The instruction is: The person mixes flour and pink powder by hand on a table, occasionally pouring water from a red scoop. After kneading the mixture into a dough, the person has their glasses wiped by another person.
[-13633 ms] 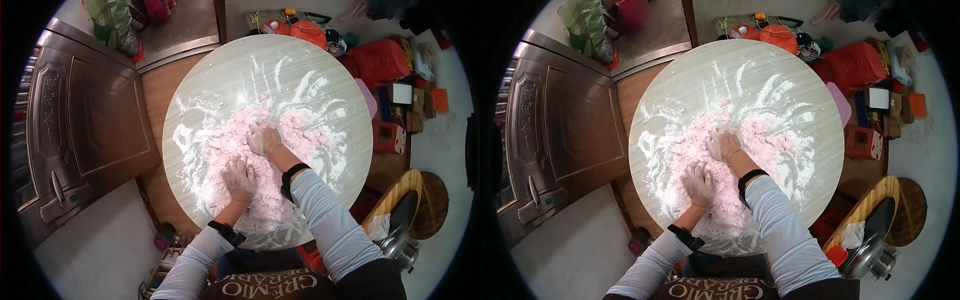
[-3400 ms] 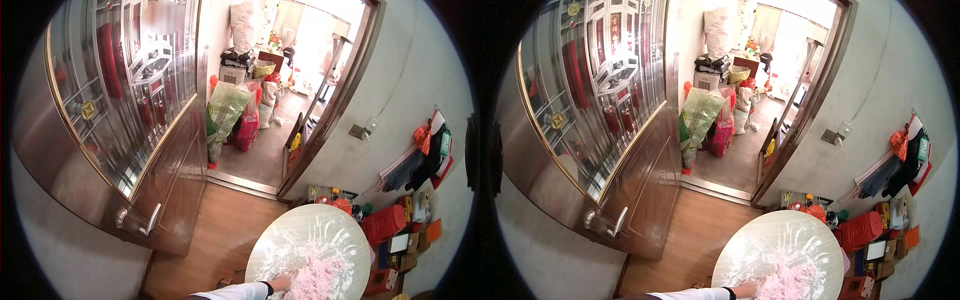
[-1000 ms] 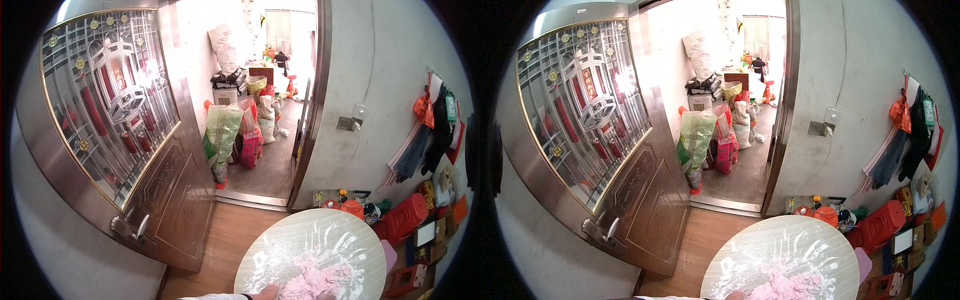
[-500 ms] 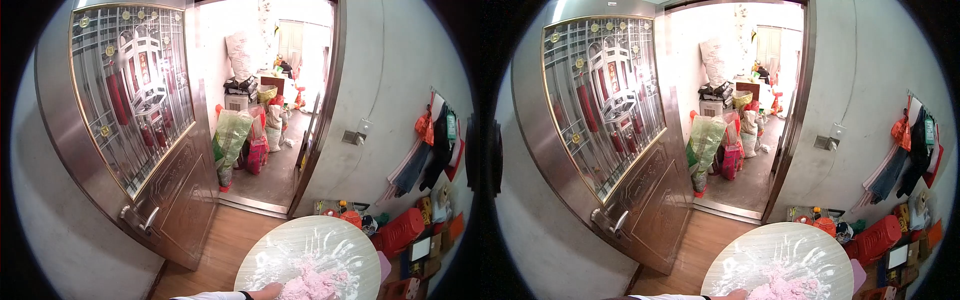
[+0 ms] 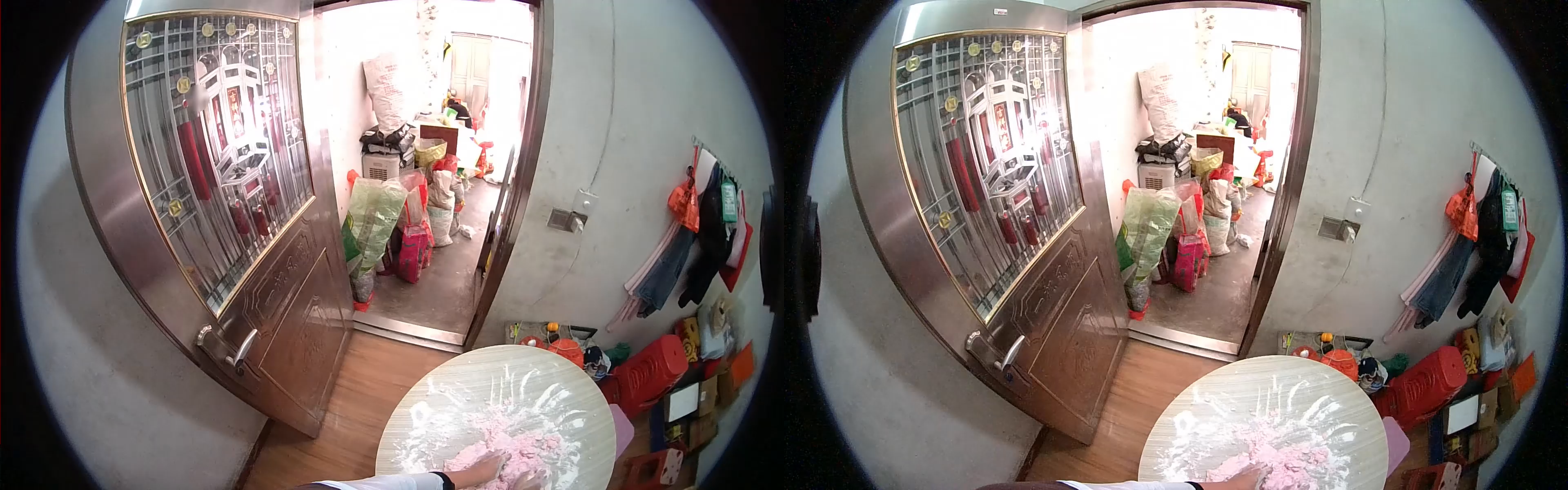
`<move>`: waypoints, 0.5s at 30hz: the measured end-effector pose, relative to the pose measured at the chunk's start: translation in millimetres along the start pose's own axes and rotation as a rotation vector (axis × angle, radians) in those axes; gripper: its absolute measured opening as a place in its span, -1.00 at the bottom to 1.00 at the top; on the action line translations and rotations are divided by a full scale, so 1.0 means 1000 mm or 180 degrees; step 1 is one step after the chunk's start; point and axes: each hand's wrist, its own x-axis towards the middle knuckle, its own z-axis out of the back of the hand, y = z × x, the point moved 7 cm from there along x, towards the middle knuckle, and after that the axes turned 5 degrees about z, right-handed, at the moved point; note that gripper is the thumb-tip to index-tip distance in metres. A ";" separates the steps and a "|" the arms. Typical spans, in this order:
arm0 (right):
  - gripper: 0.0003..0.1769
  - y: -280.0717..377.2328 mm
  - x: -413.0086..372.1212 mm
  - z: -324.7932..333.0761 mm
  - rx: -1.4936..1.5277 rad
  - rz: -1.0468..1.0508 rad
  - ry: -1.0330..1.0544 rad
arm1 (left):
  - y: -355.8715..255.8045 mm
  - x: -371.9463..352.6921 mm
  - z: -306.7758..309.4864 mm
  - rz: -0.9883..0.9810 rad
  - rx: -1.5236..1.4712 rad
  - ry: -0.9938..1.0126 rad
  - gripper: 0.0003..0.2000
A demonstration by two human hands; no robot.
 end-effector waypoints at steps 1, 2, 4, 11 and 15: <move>-0.34 0.007 -0.007 -0.001 0.0096 0.0002 0.0023 | 0.007 0.005 -0.006 0.0093 -0.0147 0.0025 -0.63; -0.34 0.015 -0.013 -0.001 0.0199 -0.0022 0.0048 | 0.015 0.004 -0.015 0.0087 -0.0163 0.0008 -0.63; -0.35 0.024 -0.013 0.000 -0.0131 -0.0022 0.0214 | 0.013 -0.006 -0.014 -0.0722 0.0158 -0.0684 -0.67; -0.38 0.040 0.001 0.000 -0.0771 -0.0017 0.0690 | 0.007 0.004 0.006 -0.0060 -0.0044 -0.0510 -0.68; -0.39 0.039 0.006 -0.003 -0.0952 0.0018 0.0907 | 0.025 0.021 0.003 0.0682 -0.1375 -0.0073 -0.60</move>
